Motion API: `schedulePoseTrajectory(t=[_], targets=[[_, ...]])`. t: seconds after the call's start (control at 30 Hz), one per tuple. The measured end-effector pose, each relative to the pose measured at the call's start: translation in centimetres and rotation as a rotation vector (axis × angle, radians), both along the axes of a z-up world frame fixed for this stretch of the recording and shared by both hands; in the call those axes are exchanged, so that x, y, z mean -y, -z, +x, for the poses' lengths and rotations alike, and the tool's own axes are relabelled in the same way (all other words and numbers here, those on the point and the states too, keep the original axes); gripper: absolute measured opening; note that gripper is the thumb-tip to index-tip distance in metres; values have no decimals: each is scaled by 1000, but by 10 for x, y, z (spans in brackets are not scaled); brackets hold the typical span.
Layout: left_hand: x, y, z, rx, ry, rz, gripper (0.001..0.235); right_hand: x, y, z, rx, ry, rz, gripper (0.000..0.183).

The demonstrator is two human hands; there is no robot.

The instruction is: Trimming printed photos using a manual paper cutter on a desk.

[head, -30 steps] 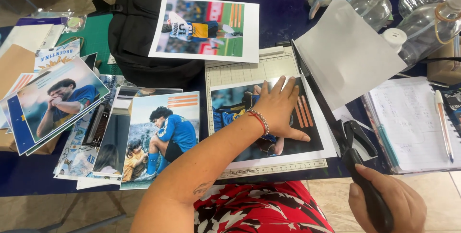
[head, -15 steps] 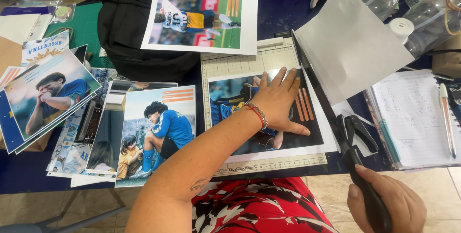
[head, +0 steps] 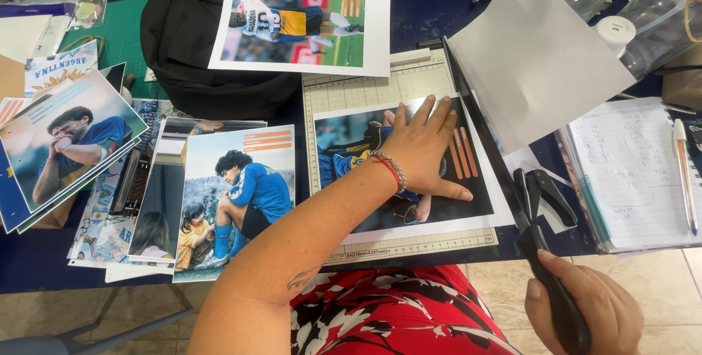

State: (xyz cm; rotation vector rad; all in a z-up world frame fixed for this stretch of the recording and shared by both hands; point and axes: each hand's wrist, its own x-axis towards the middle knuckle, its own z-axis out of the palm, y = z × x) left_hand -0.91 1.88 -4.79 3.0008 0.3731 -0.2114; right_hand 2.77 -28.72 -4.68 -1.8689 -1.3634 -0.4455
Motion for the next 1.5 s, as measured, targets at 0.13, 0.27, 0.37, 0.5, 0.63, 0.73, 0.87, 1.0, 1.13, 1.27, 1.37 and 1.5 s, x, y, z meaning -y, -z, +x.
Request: schedulePoseTrajectory(t=[0.13, 0.27, 0.37, 0.5, 0.63, 0.73, 0.87, 1.0, 1.13, 1.27, 1.37, 1.5], targets=[[0, -1, 0, -11, 2, -29, 142, 0, 4, 3, 44, -31, 34, 26], [-1, 2, -1, 0, 3, -37, 143, 2, 7, 6, 76, -53, 24, 27], [-1, 2, -1, -6, -1, -52, 143, 0, 3, 4, 62, -60, 27, 26], [0, 0, -1, -12, -4, -52, 143, 1, 8, 7, 68, -74, 27, 28], [-1, 0, 0, -18, 2, -50, 143, 0, 6, 7, 70, -83, 24, 27], [-1, -2, 0, -26, 6, -58, 143, 0, 5, 9, 80, -98, 23, 27], [-2, 4, 0, 5, 1, -55, 143, 3, 8, 14, 140, -144, 7, 28], [0, 3, 0, 15, -3, -59, 143, 5, 11, 16, 116, -134, -6, 29], [5, -1, -1, -26, -29, -31, 152, 5, 10, 13, 99, -136, -1, 30], [8, -2, -3, -35, -34, 7, 158, 5, 10, 12, 92, -121, 5, 29], [8, -1, -1, -32, -42, -9, 158, 5, 10, 12, 97, -126, 12, 28], [8, -5, -1, -59, -41, -16, 157, 4, 9, 9, 82, -108, 10, 28]])
